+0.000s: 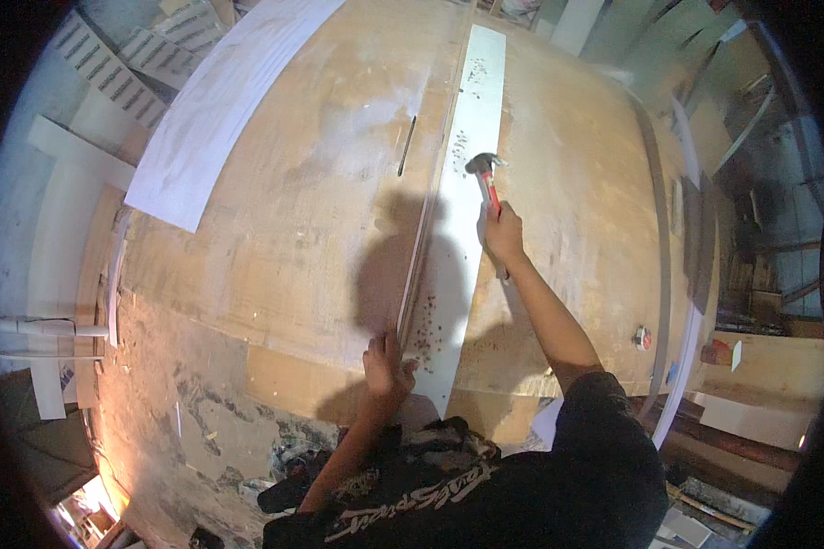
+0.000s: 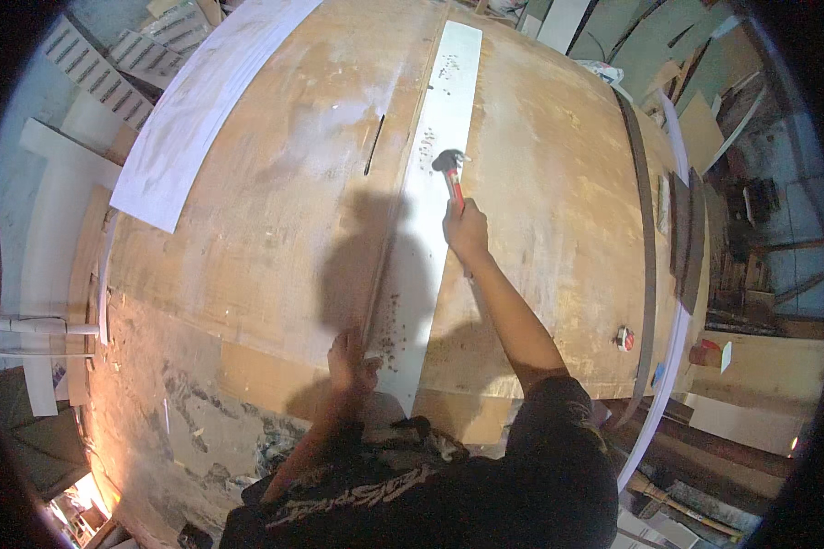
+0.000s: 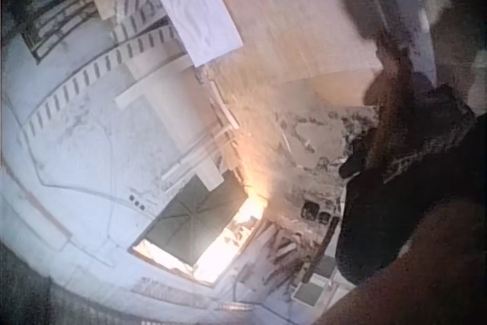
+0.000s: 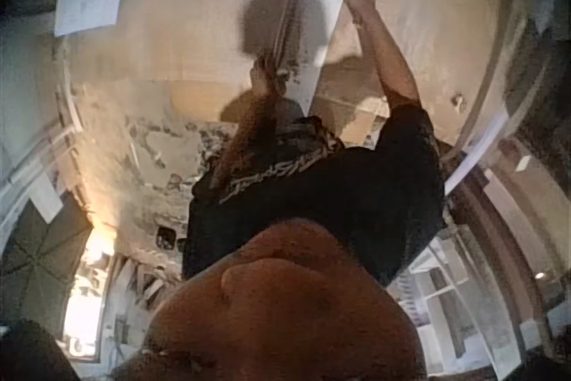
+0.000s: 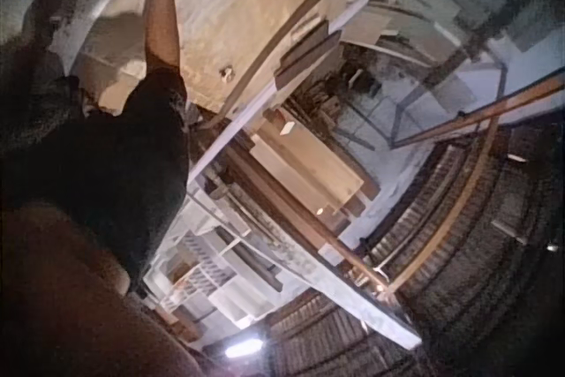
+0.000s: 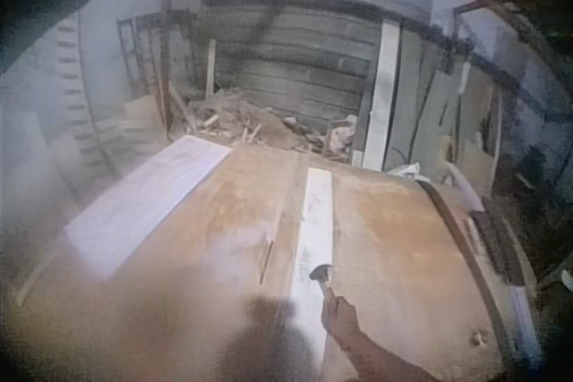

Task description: The person handles long wooden and plastic strips, aligning them on a large wooden workbench and using a hammer to secure parts into place.

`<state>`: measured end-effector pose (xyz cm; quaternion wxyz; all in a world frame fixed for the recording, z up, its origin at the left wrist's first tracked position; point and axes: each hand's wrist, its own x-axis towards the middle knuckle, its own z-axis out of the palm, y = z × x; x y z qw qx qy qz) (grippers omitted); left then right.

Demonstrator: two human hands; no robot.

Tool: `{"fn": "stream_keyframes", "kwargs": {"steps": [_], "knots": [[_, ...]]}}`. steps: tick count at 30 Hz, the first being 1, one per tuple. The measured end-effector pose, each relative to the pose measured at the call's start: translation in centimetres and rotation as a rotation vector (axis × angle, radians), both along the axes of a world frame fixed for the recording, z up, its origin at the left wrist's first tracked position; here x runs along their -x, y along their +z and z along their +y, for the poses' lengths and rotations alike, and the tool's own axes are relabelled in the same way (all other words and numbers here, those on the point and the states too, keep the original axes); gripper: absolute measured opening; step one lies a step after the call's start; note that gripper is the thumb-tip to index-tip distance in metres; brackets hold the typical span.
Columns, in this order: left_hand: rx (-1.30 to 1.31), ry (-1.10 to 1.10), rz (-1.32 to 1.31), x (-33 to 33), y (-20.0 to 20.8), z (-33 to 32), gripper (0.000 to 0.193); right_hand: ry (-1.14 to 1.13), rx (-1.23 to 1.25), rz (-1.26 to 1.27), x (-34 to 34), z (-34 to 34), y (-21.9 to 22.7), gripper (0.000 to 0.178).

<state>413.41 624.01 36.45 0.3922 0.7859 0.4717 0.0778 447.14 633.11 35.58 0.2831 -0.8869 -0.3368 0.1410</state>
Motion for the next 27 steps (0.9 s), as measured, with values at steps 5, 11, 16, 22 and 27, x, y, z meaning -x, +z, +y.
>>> {"fn": "stream_keyframes", "kwargs": {"steps": [5, 11, 16, 22, 27], "knots": [[0.078, 0.062, -0.104, 0.0, 0.6, 0.8, 0.067, -0.031, 0.141, -0.125, -2.2, 7.5, 0.5, 0.039], [0.197, 0.044, -0.009, -0.8, 2.2, 2.0, 0.070, -0.041, -0.018, -0.206, -10.9, 15.9, 0.5, 0.044], [0.061, 0.036, 0.043, 0.2, 0.2, 0.6, 0.073, -0.151, -0.414, -0.440, -13.7, 23.7, 3.7, 0.045], [0.209, 0.070, -0.006, -0.7, 1.0, 1.0, 0.072, 0.053, 0.025, -0.478, -23.1, 23.9, -1.2, 0.050], [0.113, 0.112, 0.039, -0.1, 1.3, 1.0, 0.066, -0.054, -0.171, -0.414, -16.3, 26.2, 4.0, 0.045]]}}
